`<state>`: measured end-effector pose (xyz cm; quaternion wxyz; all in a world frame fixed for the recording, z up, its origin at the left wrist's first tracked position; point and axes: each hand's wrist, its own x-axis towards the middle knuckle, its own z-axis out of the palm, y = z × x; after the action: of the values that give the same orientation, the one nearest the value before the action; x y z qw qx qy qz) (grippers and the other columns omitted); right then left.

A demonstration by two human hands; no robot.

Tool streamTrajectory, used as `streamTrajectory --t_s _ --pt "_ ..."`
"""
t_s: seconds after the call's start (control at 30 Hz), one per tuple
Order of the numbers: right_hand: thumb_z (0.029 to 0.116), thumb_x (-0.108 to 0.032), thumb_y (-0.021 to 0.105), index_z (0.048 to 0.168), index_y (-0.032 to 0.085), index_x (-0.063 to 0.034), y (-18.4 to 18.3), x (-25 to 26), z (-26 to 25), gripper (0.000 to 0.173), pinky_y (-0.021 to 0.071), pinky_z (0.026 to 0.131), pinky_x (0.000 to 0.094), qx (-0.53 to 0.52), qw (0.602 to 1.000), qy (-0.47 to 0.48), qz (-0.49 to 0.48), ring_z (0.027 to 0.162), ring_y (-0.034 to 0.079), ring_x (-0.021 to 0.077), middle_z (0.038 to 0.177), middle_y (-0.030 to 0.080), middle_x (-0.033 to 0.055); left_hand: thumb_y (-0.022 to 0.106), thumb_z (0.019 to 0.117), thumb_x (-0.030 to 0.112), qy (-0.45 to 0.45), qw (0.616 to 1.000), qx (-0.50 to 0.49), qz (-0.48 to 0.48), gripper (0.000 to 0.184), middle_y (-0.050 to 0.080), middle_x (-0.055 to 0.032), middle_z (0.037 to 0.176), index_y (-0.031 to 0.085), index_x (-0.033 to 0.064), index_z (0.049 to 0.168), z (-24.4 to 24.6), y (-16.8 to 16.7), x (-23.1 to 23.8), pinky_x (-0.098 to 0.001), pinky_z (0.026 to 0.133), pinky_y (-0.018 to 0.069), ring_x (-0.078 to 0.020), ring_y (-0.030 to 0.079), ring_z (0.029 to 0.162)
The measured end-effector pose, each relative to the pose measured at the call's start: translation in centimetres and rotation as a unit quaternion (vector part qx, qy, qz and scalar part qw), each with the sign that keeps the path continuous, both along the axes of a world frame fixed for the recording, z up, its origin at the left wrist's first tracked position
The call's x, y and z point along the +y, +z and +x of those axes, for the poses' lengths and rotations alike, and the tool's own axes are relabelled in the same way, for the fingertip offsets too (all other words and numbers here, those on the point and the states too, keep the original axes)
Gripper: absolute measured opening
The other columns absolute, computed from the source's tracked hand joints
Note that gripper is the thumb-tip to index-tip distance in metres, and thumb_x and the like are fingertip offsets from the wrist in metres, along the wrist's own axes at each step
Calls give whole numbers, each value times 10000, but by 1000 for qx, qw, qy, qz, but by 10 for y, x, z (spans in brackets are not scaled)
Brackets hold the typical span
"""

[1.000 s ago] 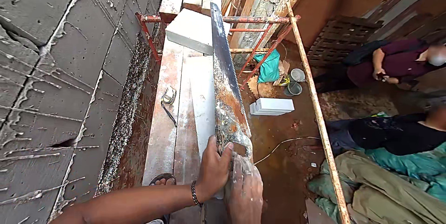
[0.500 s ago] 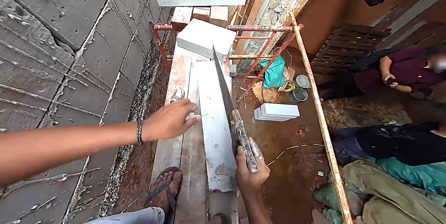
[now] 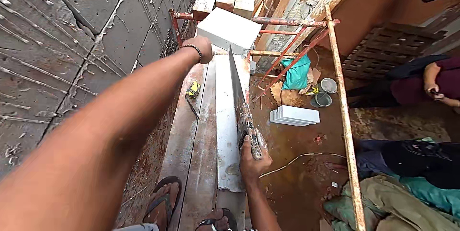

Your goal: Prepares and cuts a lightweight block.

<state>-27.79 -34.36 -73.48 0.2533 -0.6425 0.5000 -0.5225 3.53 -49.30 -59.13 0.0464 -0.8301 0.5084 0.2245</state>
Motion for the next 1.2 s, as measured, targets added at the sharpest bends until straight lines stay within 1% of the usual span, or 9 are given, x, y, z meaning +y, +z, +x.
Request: streamTrajectory --t_s 0.1,0.23,0.43,0.57,0.83,0.93,1.0,1.1,1.2 --pt "908 -196 696 1103 702 148 -4 3 3 395 589 827 183 -9 1000 1 -2 870 745 36 985 771 178 489 1060 362 135 978 142 -71 482 609 -335 1274 629 -65 1235 -34 -65 12 -692 972 460 -487 593 1217" --pt "904 -197 705 1079 714 132 -4 8 8 373 594 763 179 2 1000 -4 0 793 737 24 924 772 158 515 1053 412 290 922 228 -117 639 462 -314 1480 406 -27 1504 -89 -147 44 -625 1052 458 -480 516 1323" --pt "919 -188 691 1128 713 95 22 3 11 352 598 787 183 28 999 22 27 827 731 16 951 775 111 346 1095 507 298 896 294 -147 693 478 -285 1498 301 9 1575 -126 -224 71 -627 1107 398 -462 485 1368" --pt "915 -136 691 1145 697 108 18 5 5 336 608 699 201 13 999 32 23 727 707 20 916 764 100 322 1105 482 313 884 296 -184 657 489 -260 1499 359 8 1557 -132 -232 73 -578 1149 368 -429 452 1403" --pt "914 -163 683 1130 678 174 23 56 -36 400 575 901 180 76 997 24 11 990 735 45 1064 759 201 325 1102 489 271 902 300 -152 676 459 -281 1510 346 -14 1554 -121 -232 71 -617 1108 397 -467 427 1406" --pt "951 -239 660 1152 660 169 27 94 -75 455 576 931 191 70 997 14 29 1017 713 10 1104 756 137 291 1106 493 265 901 310 -145 682 432 -274 1533 317 -7 1569 -121 -235 74 -611 1119 385 -460 405 1422" --pt "987 -368 652 1188 680 67 23 130 -101 480 588 901 185 69 997 -23 38 986 703 -36 1087 762 11 253 1114 471 263 899 308 -166 659 431 -268 1537 336 -4 1563 -121 -239 73 -599 1138 364 -452 393 1433" --pt "954 -582 632 1134 640 -156 35 188 -119 463 562 755 171 -68 965 -14 254 788 651 -58 871 688 -151 180 1121 442 273 887 310 -206 644 432 -267 1536 364 4 1556 -123 -247 74 -589 1161 329 -443 388 1436" --pt "973 -592 592 1040 639 -72 41 211 -144 527 541 798 205 -129 914 76 377 809 633 -15 854 658 -82 152 1125 424 270 887 307 -216 640 424 -262 1548 369 -6 1546 -126 -247 74 -547 1193 288 -418 388 1447"
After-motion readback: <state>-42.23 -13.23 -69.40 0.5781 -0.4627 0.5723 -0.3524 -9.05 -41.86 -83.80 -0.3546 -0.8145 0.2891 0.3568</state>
